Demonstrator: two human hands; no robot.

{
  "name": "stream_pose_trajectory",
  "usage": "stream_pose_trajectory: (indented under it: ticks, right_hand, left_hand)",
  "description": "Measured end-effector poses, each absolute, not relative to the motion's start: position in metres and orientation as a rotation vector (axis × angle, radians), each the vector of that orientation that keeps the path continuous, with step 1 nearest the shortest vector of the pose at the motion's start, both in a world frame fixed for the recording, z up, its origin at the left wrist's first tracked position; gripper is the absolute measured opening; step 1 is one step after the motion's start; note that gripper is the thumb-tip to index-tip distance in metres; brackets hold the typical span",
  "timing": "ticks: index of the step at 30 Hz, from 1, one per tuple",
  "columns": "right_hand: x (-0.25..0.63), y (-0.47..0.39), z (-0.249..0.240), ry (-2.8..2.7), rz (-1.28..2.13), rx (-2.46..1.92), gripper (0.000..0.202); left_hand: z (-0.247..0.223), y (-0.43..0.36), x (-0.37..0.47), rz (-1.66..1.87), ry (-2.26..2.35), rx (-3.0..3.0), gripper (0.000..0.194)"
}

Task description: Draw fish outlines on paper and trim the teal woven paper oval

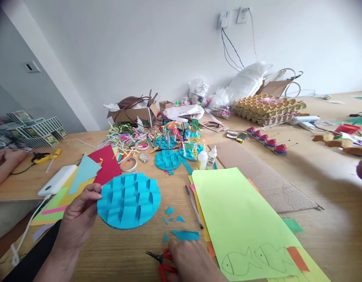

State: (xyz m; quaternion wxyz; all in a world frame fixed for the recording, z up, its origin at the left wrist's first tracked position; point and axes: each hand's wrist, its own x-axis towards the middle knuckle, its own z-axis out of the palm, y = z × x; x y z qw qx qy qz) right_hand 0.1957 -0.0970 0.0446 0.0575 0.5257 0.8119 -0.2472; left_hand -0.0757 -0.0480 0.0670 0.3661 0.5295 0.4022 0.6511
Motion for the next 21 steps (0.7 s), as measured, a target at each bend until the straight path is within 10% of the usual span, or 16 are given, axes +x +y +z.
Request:
stream_pose_trajectory:
  ticks: [15,21]
  right_hand:
    - [0.144,-0.093,0.041,2.62,-0.643,1.351,0.019]
    - [0.152,-0.088,0.046,2.678,-1.2,1.564,0.014]
  left_hand:
    - [0.065,-0.066,-0.11,2.026,1.273,1.579,0.017]
    - [0.054,-0.076,-0.107,1.885,1.327,1.549,0.02]
